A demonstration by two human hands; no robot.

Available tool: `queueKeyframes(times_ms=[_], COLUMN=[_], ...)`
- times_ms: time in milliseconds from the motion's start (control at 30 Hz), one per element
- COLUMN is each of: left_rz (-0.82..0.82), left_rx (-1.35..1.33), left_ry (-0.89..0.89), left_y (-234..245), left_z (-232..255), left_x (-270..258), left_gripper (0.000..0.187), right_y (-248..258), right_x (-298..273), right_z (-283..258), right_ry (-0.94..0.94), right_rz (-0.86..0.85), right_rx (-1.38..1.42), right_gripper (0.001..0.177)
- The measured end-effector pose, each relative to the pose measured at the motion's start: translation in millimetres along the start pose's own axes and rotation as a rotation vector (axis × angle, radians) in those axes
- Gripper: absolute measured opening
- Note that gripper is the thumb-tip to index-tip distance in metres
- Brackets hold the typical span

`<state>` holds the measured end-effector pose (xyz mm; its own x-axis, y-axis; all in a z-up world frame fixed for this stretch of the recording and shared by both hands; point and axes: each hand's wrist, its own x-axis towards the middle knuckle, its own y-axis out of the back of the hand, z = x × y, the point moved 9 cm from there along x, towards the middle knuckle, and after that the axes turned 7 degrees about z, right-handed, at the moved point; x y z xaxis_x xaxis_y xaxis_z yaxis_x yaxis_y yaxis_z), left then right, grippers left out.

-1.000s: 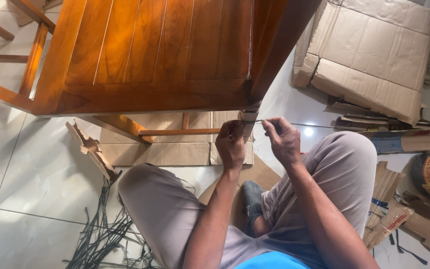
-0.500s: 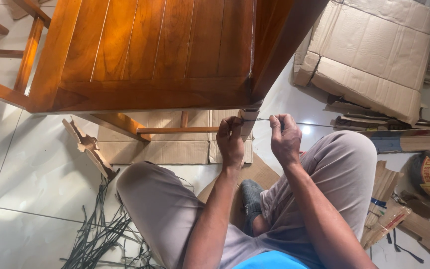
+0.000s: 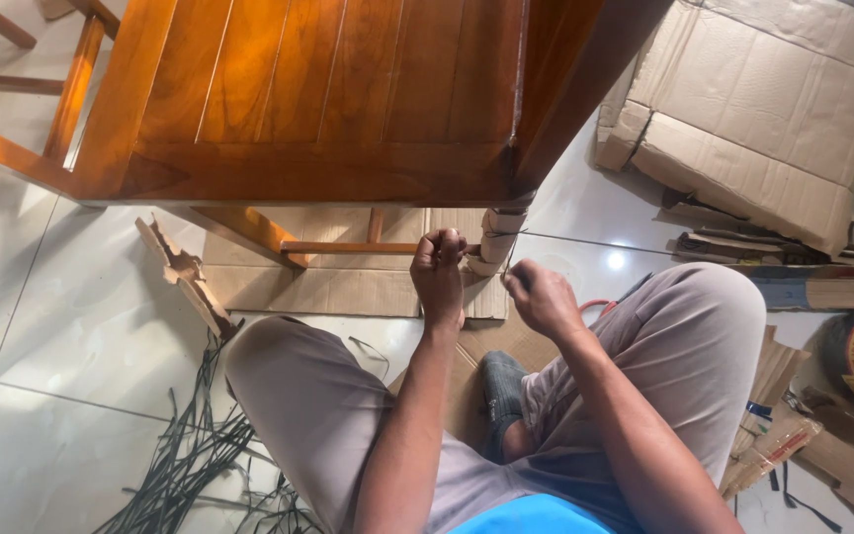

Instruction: Wrapping black plastic straps around a wooden chair leg to secure protective packaging

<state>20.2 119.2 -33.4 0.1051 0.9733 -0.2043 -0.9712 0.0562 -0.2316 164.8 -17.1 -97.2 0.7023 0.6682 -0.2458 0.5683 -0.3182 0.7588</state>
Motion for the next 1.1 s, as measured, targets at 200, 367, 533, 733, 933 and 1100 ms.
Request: queueKeyframes(times_ms=[200,367,533,733,933,1100], left_rz=[0.118,0.184,0.264,0.228,0.298,0.585], left_rx=[0.04,0.227,0.748,1.108,1.225,1.168], left_ry=[0.037,-0.019,0.038,0.132,0.229,0.311], left_y=[40.3,95.4,177.3,254.0,301.3,347.6], left_z=[-6.5,-49.9,-133.8,-177.5,-171.3,-158.7], left_x=[16.5,27.5,36.3,15.8,-2.9,-11.8], left_gripper=[0.013,0.013,0.016,0.039,0.044,0.055], right_y=[-41.2,-82.2,-132.3,-162.7,-186.9,-203.5], right_x=[-7.8,-27.2,-45.3,-62.8,-80.0,-91.6], right_z=[-25.9,-50.7,-62.9,-90.7,-105.8,-112.3], right_ry=[0.078,0.134,0.187,0.288,0.332,0.383], right_rz=[-0.199,-0.344,-0.491,-0.554,-0.602,-0.632], right_rx=[-0.162,-0.235,-0.29,-0.288,-0.302,-0.347], right_gripper=[0.025,0.03,0.032,0.03,0.03,0.031])
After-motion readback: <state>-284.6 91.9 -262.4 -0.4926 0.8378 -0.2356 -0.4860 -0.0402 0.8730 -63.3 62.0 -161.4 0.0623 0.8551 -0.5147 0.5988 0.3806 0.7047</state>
